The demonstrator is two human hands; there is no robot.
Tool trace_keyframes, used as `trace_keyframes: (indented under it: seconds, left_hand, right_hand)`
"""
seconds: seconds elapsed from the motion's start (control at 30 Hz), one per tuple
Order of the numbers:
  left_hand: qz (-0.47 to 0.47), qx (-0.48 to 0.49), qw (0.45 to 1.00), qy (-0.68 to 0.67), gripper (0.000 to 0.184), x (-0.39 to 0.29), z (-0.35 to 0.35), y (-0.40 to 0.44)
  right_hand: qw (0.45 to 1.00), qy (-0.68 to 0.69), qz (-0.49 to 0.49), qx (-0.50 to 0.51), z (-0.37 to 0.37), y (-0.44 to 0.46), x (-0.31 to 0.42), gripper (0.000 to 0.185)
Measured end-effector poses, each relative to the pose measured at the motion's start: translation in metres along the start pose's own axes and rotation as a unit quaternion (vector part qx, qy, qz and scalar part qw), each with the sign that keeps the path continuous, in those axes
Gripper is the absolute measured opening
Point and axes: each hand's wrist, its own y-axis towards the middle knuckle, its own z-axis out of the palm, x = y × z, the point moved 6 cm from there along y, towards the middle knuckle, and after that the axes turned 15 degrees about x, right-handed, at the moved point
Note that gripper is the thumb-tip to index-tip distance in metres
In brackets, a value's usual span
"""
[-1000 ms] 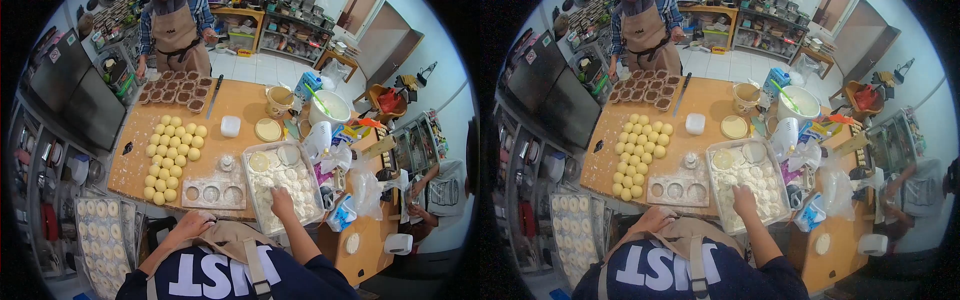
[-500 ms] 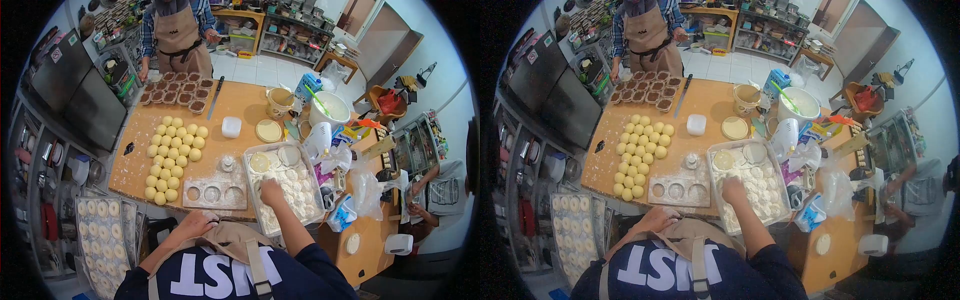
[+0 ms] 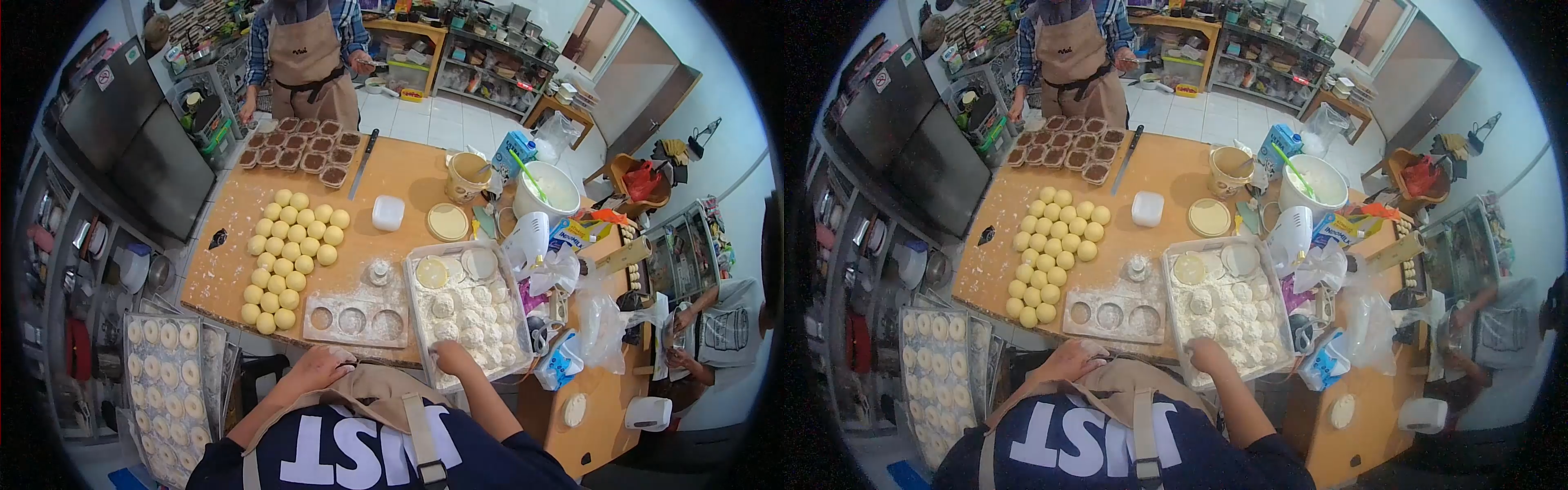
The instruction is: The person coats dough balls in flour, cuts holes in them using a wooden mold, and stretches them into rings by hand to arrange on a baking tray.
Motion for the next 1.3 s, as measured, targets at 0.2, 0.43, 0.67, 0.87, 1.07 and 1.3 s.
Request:
trace_keyframes:
  seconds: [0.2,0.43,0.67,0.87,1.07,1.3]
  left_hand:
    - [0.020,-0.007,1.000,0.023,0.025,-0.009,-0.011,0.003]
    - [0.012,-0.006,1.000,0.012,0.025,0.008,-0.018,-0.012]
    - [0.005,-0.058,0.998,-0.006,0.024,0.045,-0.039,-0.063]
    - [-0.043,-0.102,0.994,-0.022,0.021,0.085,-0.062,-0.127]
    - [-0.090,-0.156,0.982,-0.061,0.022,0.151,-0.037,-0.190]
    - [-0.201,-0.154,0.963,-0.093,0.028,0.181,-0.015,-0.248]
  right_hand:
    - [0.987,0.041,0.000,-0.154,-0.026,-0.015,0.007,0.032]
    - [0.998,0.057,0.012,-0.038,-0.039,-0.037,0.019,0.036]
    - [0.941,0.088,-0.064,-0.320,-0.134,-0.007,0.093,0.039]
    - [0.934,-0.011,-0.300,-0.192,-0.151,0.108,0.306,0.038]
    - [0.933,-0.191,-0.274,-0.138,-0.152,0.219,0.422,0.043]
    - [0.922,-0.306,-0.193,-0.140,-0.140,0.286,0.452,0.039]
